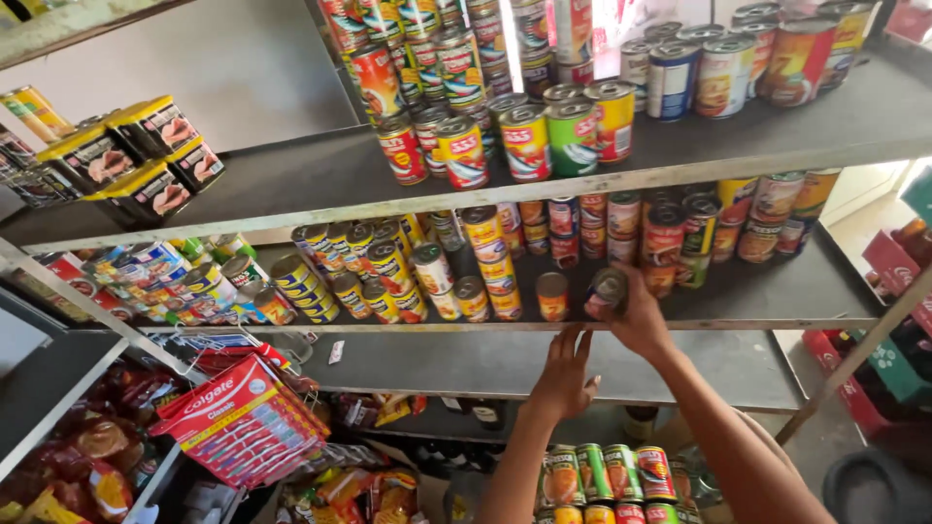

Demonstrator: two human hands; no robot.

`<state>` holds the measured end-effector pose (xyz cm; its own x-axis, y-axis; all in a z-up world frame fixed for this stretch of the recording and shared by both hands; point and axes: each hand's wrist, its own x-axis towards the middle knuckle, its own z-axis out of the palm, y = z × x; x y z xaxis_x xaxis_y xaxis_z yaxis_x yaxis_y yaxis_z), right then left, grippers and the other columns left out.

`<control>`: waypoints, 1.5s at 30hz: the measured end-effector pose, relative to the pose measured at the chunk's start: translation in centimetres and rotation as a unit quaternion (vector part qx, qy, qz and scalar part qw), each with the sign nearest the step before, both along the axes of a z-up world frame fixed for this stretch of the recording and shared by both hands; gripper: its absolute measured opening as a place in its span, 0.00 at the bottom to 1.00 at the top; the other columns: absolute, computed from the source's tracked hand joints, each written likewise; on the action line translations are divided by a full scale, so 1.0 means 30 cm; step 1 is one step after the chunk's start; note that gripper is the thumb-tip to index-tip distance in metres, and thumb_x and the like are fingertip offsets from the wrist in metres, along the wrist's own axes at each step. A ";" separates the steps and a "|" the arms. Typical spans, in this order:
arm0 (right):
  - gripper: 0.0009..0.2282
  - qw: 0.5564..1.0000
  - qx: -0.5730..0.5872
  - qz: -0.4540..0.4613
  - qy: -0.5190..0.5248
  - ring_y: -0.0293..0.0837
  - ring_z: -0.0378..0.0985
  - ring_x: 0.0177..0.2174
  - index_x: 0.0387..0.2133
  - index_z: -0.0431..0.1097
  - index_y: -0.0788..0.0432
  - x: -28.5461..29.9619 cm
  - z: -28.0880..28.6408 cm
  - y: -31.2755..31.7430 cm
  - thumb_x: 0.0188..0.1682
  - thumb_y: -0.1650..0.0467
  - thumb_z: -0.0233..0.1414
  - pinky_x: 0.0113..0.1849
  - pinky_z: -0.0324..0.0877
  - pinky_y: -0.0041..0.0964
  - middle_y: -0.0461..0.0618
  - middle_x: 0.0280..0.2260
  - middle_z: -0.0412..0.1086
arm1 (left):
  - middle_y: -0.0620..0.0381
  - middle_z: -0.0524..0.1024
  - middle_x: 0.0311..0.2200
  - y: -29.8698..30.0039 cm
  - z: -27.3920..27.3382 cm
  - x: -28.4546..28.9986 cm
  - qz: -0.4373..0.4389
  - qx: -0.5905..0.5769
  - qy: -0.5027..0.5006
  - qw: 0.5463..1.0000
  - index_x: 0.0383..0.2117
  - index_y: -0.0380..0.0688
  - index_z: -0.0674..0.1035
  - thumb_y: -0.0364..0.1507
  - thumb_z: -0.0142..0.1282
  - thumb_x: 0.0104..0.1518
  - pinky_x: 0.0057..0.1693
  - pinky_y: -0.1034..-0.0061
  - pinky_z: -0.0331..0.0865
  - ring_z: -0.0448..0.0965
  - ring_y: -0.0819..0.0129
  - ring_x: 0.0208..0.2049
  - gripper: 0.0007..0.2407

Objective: Organizing and stacking various canned food items on retail shelves in a grocery store.

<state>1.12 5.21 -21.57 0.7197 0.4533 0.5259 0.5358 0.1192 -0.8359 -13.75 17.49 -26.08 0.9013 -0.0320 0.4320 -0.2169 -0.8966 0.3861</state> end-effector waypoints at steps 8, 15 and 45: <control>0.32 0.980 -0.186 -0.059 -0.019 0.52 0.78 0.42 0.58 0.53 0.65 0.107 -0.142 0.074 0.44 0.69 0.62 0.43 0.73 0.45 0.62 0.42 0.73 | 0.34 0.41 0.71 0.062 -0.115 -0.041 0.003 0.040 0.080 0.996 0.71 0.38 0.49 0.34 0.65 0.52 0.71 0.46 0.41 0.43 0.34 0.71 0.42; 0.29 0.976 -0.188 -0.109 -0.004 0.55 0.80 0.43 0.59 0.55 0.63 0.086 -0.125 0.074 0.45 0.68 0.60 0.42 0.74 0.47 0.63 0.42 0.75 | 0.34 0.46 0.73 0.035 -0.069 0.002 -0.017 -0.036 -0.003 0.999 0.71 0.30 0.52 0.30 0.61 0.56 0.75 0.50 0.46 0.49 0.36 0.72 0.38; 0.12 0.885 0.011 -0.222 -0.410 0.58 0.70 0.51 0.41 0.71 0.60 -0.076 0.845 -0.376 0.45 0.80 0.48 0.55 0.65 0.50 0.58 0.48 0.70 | 0.43 0.75 0.45 -0.323 0.902 0.220 -0.089 -0.059 -0.301 0.948 0.54 0.39 0.69 0.26 0.55 0.59 0.58 0.52 0.67 0.75 0.42 0.49 0.17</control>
